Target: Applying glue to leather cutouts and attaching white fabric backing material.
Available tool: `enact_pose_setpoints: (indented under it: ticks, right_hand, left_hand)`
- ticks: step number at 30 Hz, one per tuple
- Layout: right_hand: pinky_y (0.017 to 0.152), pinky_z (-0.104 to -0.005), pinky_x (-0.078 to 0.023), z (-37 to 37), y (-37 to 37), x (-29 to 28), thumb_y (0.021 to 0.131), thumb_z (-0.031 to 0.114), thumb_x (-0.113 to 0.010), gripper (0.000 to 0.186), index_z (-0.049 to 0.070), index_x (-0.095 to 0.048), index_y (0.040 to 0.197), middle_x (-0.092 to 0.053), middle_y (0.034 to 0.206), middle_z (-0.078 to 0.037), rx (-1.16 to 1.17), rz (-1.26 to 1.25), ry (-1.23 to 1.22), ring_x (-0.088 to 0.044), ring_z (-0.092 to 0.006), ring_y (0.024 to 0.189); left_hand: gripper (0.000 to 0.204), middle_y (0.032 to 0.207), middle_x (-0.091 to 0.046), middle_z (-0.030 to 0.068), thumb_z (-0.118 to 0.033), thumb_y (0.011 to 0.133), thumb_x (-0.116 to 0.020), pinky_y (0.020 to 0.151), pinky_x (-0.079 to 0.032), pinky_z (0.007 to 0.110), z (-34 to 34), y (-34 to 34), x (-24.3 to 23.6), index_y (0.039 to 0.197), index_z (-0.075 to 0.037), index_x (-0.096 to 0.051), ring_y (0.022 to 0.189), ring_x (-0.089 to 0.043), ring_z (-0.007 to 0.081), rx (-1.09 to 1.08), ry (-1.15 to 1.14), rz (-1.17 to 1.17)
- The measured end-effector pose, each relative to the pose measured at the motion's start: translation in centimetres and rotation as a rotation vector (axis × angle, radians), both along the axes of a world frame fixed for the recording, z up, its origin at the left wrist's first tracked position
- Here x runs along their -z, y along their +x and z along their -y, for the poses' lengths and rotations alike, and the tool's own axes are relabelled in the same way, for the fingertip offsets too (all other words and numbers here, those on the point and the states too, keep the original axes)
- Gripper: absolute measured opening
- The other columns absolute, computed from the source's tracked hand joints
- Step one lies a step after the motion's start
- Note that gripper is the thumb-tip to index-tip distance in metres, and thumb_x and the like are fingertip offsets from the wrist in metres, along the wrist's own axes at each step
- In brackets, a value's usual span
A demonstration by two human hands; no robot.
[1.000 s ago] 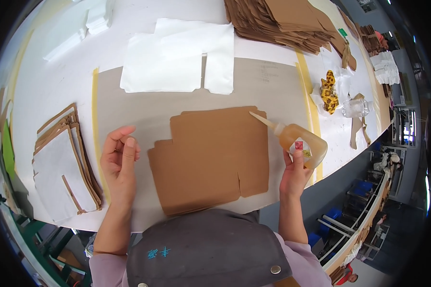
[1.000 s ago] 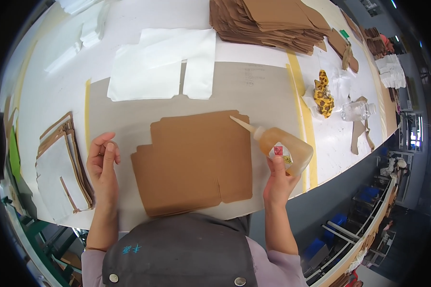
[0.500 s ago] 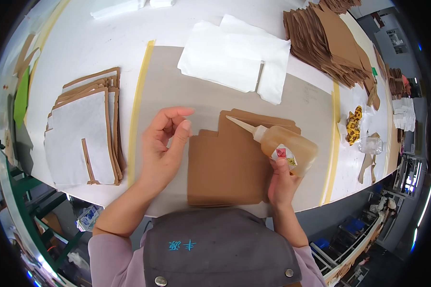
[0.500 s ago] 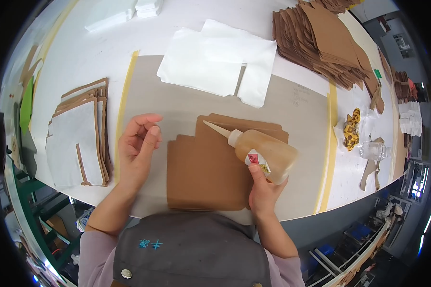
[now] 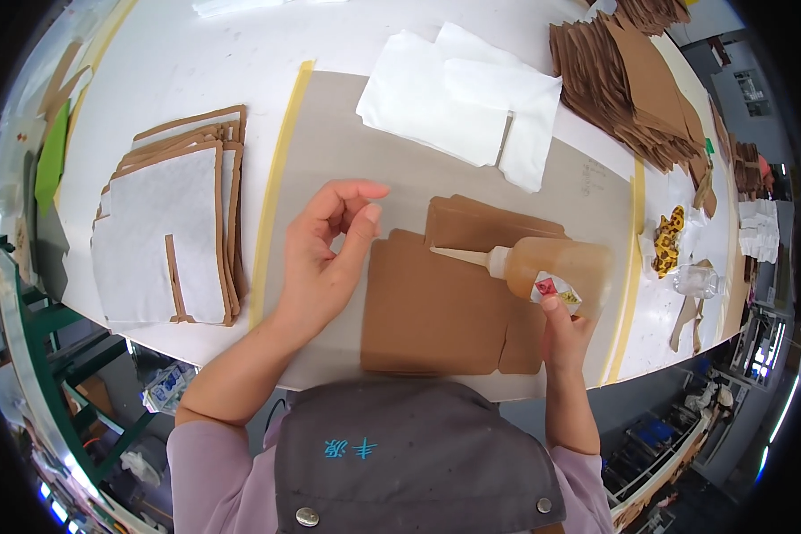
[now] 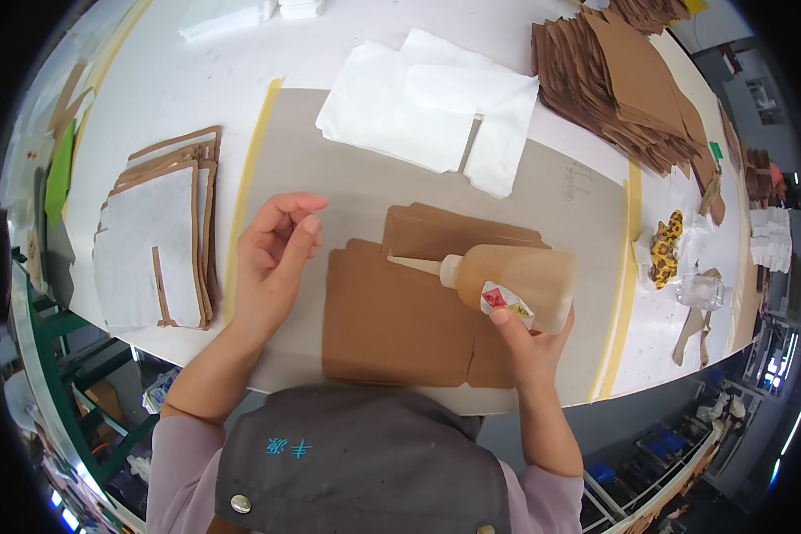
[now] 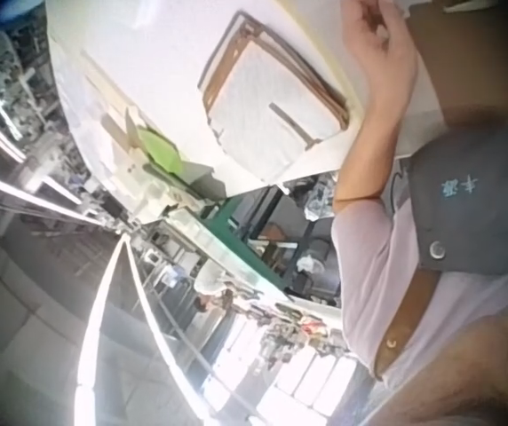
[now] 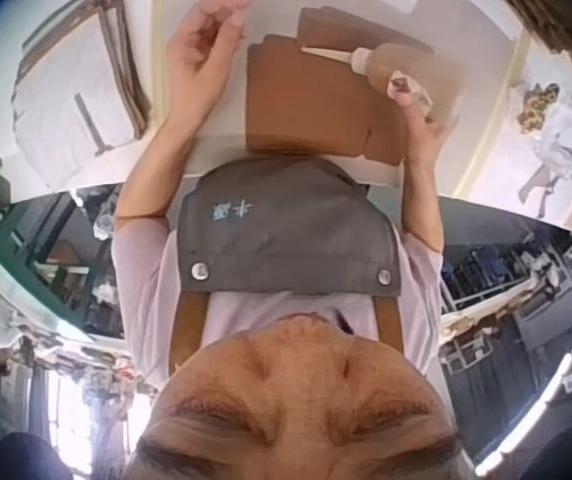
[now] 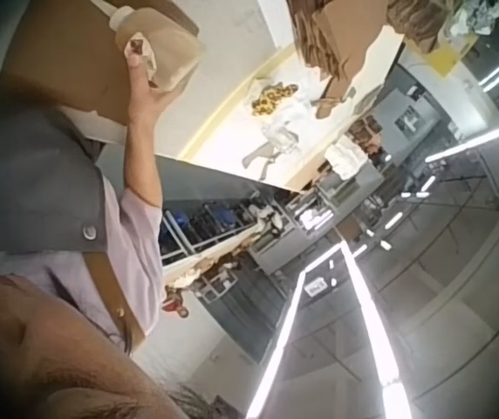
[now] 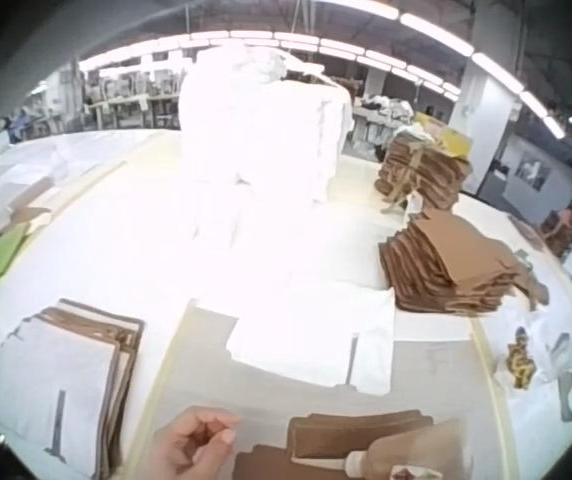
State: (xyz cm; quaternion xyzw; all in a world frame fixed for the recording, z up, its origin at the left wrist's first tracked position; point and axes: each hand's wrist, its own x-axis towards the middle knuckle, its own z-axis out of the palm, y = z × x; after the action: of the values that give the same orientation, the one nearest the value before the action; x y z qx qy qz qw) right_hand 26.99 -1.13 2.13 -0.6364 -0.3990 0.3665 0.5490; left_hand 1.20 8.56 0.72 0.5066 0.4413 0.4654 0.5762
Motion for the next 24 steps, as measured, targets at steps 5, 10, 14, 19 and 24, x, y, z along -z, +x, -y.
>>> enact_pose_setpoints:
  ticks: [5,10,14,19,24]
  right_hand:
    - [0.083,-0.0299,-0.048,0.9,-1.5,1.1,0.075,0.022,-0.079,0.054,-0.001,-0.055,0.118,-0.061,0.107,-0.007,0.029,-0.064,-0.003,-0.06,-0.0155,0.095]
    - [0.083,-0.0302,-0.048,-0.4,-3.4,1.5,0.076,0.019,-0.079,0.053,-0.001,-0.054,0.119,-0.061,0.107,-0.007,-0.025,-0.162,-0.012,-0.059,-0.0155,0.095]
    - [0.102,-0.0377,-0.039,-1.1,-2.4,1.9,0.078,0.02,-0.076,0.07,0.003,-0.04,0.136,-0.051,0.126,-0.008,-0.174,-0.126,-0.11,-0.05,-0.0206,0.118]
    - [0.099,-0.0364,-0.042,-1.3,-1.5,2.0,0.076,0.024,-0.079,0.073,0.001,-0.04,0.135,-0.053,0.123,-0.008,-0.242,-0.112,-0.154,-0.053,-0.0207,0.113]
    - [0.085,-0.0299,-0.048,-0.1,-2.0,0.3,0.071,0.022,-0.083,0.066,-0.001,-0.05,0.124,-0.061,0.104,-0.007,-0.35,-0.13,-0.257,-0.06,-0.0154,0.095]
  left_hand:
    - [0.014,0.083,-0.054,-0.0038,-0.006,0.095,-0.055,0.07,-0.042,0.02,0.0,0.1,0.0,0.108,-0.004,-0.06,0.074,-0.048,0.0035,-0.007,0.004,-0.022]
    - [0.017,0.081,-0.052,-0.003,-0.011,0.097,-0.054,0.067,-0.038,0.02,-0.1,-0.1,0.2,0.111,-0.003,-0.059,0.075,-0.047,0.0041,-0.031,0.014,-0.036]
    - [0.015,0.083,-0.055,-0.0027,-0.008,0.095,-0.055,0.067,-0.04,0.02,-0.4,-0.2,0.5,0.108,-0.003,-0.06,0.074,-0.049,0.0042,-0.07,0.014,-0.025]
    - [0.013,0.08,-0.058,-0.0021,-0.007,0.093,-0.056,0.064,-0.043,0.021,-0.6,0.0,0.8,0.104,-0.003,-0.062,0.07,-0.052,0.0043,-0.098,0.045,-0.028]
    - [0.017,0.084,-0.054,-0.0032,-0.011,0.097,-0.054,0.069,-0.039,0.019,-0.8,-0.2,0.9,0.11,-0.004,-0.06,0.077,-0.048,0.0037,-0.039,0.029,-0.073]
